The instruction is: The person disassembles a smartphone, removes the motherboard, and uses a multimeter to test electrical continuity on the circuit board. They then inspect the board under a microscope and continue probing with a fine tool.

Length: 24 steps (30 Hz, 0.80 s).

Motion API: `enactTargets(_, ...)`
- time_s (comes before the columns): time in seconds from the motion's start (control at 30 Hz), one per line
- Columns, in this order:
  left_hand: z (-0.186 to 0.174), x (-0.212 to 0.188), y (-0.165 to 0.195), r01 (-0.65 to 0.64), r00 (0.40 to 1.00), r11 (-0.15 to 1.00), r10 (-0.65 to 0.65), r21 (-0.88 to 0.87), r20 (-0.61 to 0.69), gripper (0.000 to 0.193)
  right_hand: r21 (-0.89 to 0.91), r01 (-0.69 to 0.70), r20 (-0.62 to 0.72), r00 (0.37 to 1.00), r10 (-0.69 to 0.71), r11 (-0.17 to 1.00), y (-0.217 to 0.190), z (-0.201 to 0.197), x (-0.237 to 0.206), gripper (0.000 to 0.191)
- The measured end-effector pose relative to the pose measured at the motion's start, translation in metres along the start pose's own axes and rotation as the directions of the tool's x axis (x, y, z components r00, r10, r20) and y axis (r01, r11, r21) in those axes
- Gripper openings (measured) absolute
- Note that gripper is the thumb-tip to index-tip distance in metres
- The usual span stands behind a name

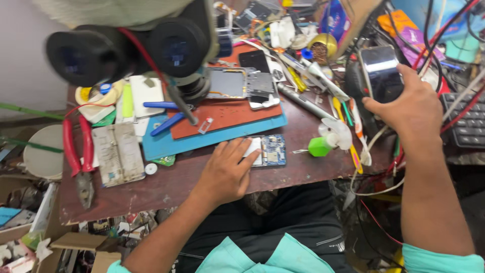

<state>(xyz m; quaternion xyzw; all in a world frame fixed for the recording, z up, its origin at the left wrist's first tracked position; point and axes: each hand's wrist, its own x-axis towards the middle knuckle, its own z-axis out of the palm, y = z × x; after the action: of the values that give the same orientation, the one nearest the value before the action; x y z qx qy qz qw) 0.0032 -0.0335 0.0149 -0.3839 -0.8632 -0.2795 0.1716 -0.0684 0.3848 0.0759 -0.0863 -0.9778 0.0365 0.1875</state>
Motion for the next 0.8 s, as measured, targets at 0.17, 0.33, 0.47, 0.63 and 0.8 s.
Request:
enactTargets(0.17, -0.001, -0.001, -0.004, -0.013, 1.000, 1.000, 0.013, 0.002, -0.028, 0.048, 0.005, -0.016, -0.124, 0.992, 0.016, 1.000, -0.008, -0.024, -0.027, 0.071)
enactTargets(0.33, -0.002, -0.003, -0.005, -0.004, 1.000, 1.000, 0.004, -0.003, -0.007, 0.050, 0.369, 0.209, -0.114, 0.977, -0.179, 0.906, -0.031, -0.044, -0.024, 0.067)
enactTargets(0.47, -0.003, -0.002, -0.004, -0.011, 1.000, 1.000, 0.011, 0.002, -0.014, 0.048, 0.358, 0.128, 0.065, 0.985, -0.162, 0.925, -0.060, -0.043, 0.008, 0.065)
enactTargets(0.63, -0.003, -0.001, -0.005, -0.011, 1.000, 1.000, 0.011, -0.001, -0.013, 0.047, 0.261, -0.068, 0.167, 0.986, 0.024, 0.963, -0.044, -0.051, 0.015, 0.063)
enactTargets(0.8, -0.001, -0.003, -0.006, 0.000, 1.000, 1.000, 0.000, 0.002, -0.002, 0.049, 0.784, -0.268, 0.225, 0.963, 0.146, 0.560, -0.002, -0.045, 0.012, 0.054)
